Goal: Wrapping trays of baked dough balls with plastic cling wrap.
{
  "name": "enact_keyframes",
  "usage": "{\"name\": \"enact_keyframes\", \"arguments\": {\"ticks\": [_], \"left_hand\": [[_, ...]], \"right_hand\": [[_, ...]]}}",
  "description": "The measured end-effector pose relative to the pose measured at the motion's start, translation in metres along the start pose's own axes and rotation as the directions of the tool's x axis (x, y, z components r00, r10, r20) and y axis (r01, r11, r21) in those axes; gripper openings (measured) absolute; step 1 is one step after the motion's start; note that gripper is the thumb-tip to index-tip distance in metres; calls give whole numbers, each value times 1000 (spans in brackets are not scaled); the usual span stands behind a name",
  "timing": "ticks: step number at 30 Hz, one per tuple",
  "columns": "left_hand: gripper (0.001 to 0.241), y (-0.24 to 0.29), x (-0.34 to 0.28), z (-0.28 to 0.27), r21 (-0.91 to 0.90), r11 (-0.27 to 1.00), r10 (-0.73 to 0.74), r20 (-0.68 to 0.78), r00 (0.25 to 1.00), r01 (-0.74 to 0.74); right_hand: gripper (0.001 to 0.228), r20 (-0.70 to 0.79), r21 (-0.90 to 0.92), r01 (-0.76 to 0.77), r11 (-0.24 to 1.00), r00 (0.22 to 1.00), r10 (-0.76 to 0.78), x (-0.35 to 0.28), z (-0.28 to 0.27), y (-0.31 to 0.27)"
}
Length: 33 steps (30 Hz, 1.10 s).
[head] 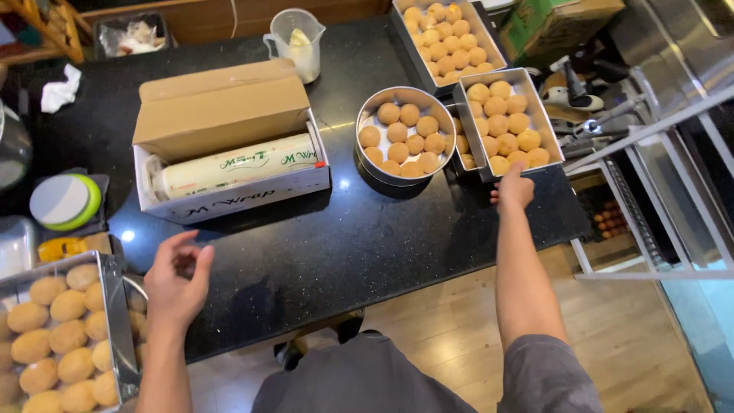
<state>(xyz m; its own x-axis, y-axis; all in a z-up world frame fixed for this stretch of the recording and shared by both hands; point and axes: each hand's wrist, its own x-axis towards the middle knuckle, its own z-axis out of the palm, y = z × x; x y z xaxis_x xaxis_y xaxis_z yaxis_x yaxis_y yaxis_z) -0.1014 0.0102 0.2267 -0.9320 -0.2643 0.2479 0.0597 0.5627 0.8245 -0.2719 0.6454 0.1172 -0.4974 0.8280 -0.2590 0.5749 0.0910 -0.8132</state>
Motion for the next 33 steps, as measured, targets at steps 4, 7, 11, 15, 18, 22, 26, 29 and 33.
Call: {"name": "enact_keyframes", "arguments": {"ticks": [4, 7, 11, 15, 18, 22, 26, 29, 33], "left_hand": [[34, 13, 1, 14, 9, 998, -62, 71, 996, 61], [32, 26, -7, 17, 52, 993, -108, 136, 985, 102], [34, 31, -11, 25, 77, 976, -214, 224, 951, 202], [38, 11, -13, 20, 108, 961, -276, 266, 924, 256], [40, -10, -5, 18, 113, 975, -212, 239, 947, 190], [46, -30, 17, 16, 190, 979, -88, 81, 993, 71], [53, -55, 51, 13, 381, 922, 155, -203, 967, -67], [51, -79, 73, 16, 370, 927, 165, -255, 953, -61], [42, -75, 82, 13, 268, 960, -17, -214, 977, 75]], "right_hand": [[62, 120, -48, 89, 995, 989, -83, 30, 2, 11], [52, 132, -31, 186, 982, 975, -181, 39, 6, 19], [43, 75, -10, 312, 950, 948, -310, 3, -19, 11], [37, 82, -11, 471, 882, 879, -469, -60, -48, 28], [32, 110, 217, 417, 883, 888, -446, -126, -77, 30], [30, 111, 67, 335, 940, 933, -341, -228, -98, 25], [27, 221, -62, 242, 968, 949, -224, -294, -84, 76], [28, 349, -4, 138, 990, 928, -128, -345, -57, 115], [30, 449, 55, 154, 987, 879, -162, -398, -10, 154]]}}
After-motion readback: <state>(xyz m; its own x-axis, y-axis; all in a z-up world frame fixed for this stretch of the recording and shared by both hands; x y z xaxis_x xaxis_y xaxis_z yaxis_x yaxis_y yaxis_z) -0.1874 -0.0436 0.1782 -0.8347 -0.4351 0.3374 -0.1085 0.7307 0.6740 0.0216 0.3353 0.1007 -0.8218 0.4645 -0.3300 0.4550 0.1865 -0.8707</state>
